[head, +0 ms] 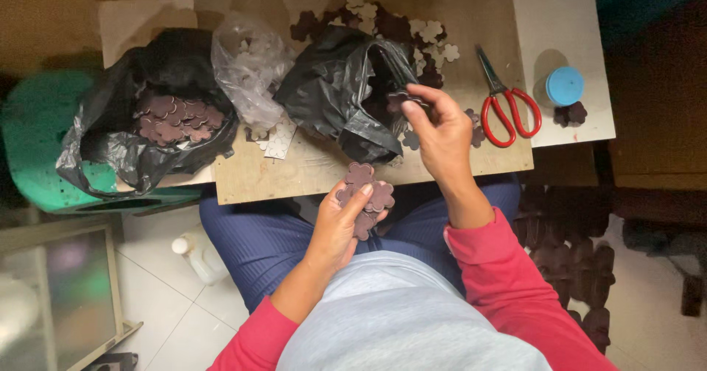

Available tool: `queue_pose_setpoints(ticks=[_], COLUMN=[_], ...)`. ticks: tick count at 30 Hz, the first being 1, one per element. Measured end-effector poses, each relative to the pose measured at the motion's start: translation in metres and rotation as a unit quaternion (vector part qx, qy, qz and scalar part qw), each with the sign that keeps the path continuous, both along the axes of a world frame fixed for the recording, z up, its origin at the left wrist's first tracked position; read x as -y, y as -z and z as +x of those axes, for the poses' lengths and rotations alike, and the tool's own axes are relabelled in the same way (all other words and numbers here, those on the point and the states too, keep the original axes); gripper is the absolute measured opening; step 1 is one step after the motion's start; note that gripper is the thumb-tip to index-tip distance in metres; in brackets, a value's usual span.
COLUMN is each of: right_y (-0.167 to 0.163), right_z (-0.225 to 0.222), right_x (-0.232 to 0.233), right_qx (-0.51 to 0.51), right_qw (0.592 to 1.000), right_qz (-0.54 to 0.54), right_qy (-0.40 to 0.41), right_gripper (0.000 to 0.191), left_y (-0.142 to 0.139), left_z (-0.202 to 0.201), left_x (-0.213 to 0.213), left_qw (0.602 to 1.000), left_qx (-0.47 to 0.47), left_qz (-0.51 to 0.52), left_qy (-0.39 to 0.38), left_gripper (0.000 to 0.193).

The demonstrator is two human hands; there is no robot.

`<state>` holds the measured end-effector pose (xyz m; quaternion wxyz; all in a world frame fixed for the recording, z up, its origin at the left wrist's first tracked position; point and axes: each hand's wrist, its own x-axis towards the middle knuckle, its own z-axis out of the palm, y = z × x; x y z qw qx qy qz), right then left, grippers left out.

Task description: The person sits on the floor and uses red-handled scissors to trim the edges of small dark brown flower-shaped craft pieces. They handle the pieces one at a time, trim them, and place them into a black plastic bag on the table.

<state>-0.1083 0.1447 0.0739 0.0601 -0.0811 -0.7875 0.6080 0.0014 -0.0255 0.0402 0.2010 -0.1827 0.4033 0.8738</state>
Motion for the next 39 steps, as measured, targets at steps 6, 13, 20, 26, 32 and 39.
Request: queue_pose_setpoints(ticks=[6,13,20,26,32,39], right_y=[-0.032,-0.005,0.026,0.031,0.031,0.031], right_z=[0.042,0.081,0.088,0.095,0.095,0.094], right_x=[0.015,0.005,-0.027,-0.024,-0.012,-0.016], right_qx=[-0.206,0.051,0.077,0.072,0.101,0.128], right_qw=[0.965,0.985,0.968,0.962,0.958,0.956], right_qz=[0.137,0.01,-0.226,-0.232,-0.224,-0.217], right_qy=[-0.081,-0.167,-0.081,-0.124,-0.145,-0.15], right_gripper=[0.025,0.041,0.03,0.033,0.035,0.022], left_y=[0.003,0.002,-0.001,0.003,0.006,0.005], left_z=[-0.002,-0.003,-0.002,-0.001,0.0,-0.003], left_x=[0.006,0.006,-0.005,-0.014,-0.016,-0.014], left_qw=[0.996,0.993,0.999,0.998,0.997,0.997], left_qx=[-0.015,-0.022,-0.03,-0.046,-0.048,-0.038], left_qz=[0.081,0.11,0.025,-0.003,-0.005,0.007], left_qy=[-0.022,-0.03,-0.023,-0.041,-0.06,-0.062], left_gripper=[0.038,0.037,0.033,0.037,0.035,0.035])
